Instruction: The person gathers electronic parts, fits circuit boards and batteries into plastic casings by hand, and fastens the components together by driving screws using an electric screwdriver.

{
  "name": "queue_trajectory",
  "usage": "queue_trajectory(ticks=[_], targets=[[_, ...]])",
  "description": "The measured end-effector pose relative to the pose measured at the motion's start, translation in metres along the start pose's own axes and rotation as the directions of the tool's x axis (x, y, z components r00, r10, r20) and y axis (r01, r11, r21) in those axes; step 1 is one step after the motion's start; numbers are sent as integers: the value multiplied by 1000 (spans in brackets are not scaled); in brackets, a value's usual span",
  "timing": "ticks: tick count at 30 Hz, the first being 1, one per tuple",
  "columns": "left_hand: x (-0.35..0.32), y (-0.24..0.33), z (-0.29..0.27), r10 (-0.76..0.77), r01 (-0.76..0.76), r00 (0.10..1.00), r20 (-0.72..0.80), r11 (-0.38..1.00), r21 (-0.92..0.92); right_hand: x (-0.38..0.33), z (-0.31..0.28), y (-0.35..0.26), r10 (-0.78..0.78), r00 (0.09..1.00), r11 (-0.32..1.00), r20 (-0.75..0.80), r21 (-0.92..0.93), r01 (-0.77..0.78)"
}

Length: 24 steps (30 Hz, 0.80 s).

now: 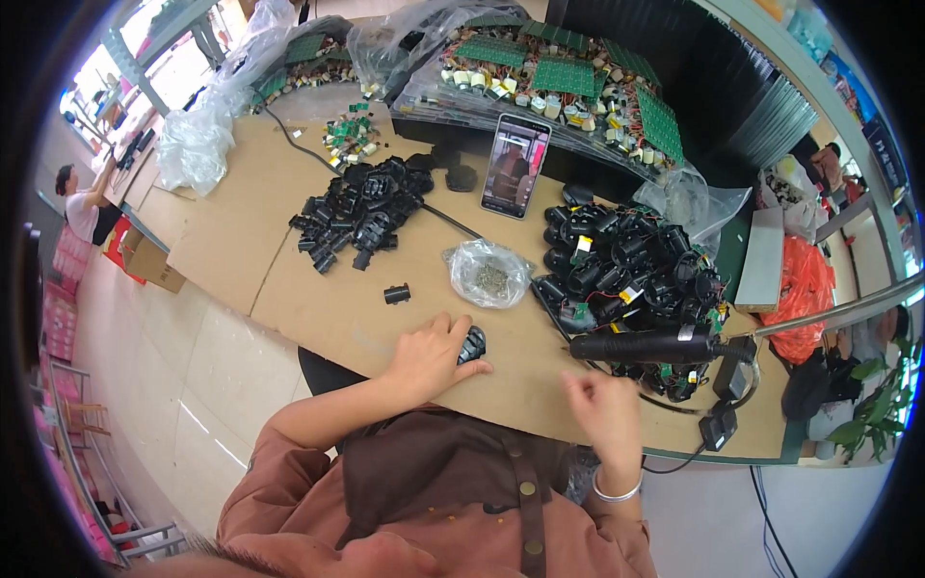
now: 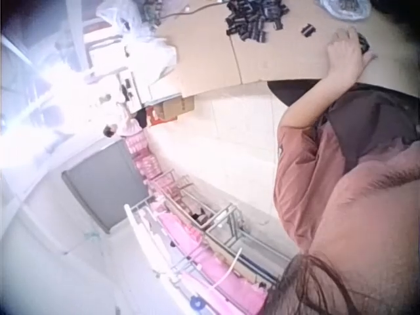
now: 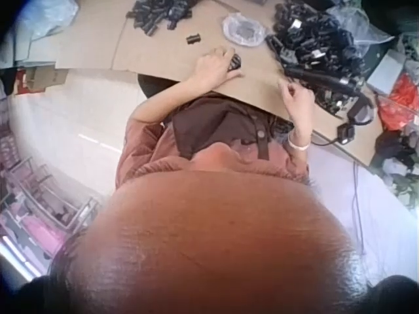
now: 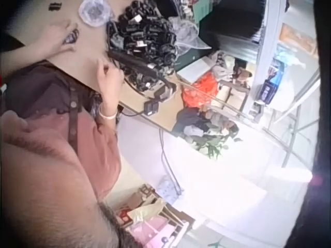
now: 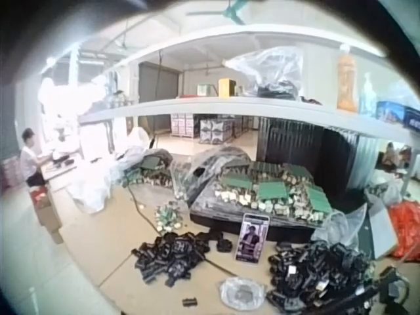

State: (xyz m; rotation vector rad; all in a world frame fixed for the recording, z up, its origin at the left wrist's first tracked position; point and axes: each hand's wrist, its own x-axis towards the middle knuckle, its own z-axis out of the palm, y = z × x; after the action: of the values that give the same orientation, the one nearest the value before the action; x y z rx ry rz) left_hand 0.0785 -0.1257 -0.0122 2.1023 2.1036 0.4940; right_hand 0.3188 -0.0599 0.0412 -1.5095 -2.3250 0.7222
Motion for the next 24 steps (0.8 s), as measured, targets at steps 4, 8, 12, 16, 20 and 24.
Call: queue_trajectory(ticks=[4, 8, 12, 16, 20, 24], targets=[[-14, 11, -4, -62, 89, 985, 163, 983, -160, 5, 52, -31, -200, 979, 972, 43, 136, 193], [-23, -1, -34, 7, 122, 970, 243, 850, -513, 15, 79, -40, -383, 924, 923, 16, 58, 381], [15, -89, -57, -370, 369, 928, 42, 898, -240, 23, 83, -34, -439, 899, 896, 13, 77, 437], [62, -216, -64, -449, 374, 783, -431, 893, -251, 34, 86, -41, -495, 868, 861, -26, 122, 495], [113, -263, -72, -398, 373, 805, -440, 916, -147, 40, 88, -42, -465, 852, 840, -241, 184, 511], [159, -296, -58, -288, 331, 820, -495, 944, 1, 48, 90, -33, -330, 916, 795, -226, 457, 399]])
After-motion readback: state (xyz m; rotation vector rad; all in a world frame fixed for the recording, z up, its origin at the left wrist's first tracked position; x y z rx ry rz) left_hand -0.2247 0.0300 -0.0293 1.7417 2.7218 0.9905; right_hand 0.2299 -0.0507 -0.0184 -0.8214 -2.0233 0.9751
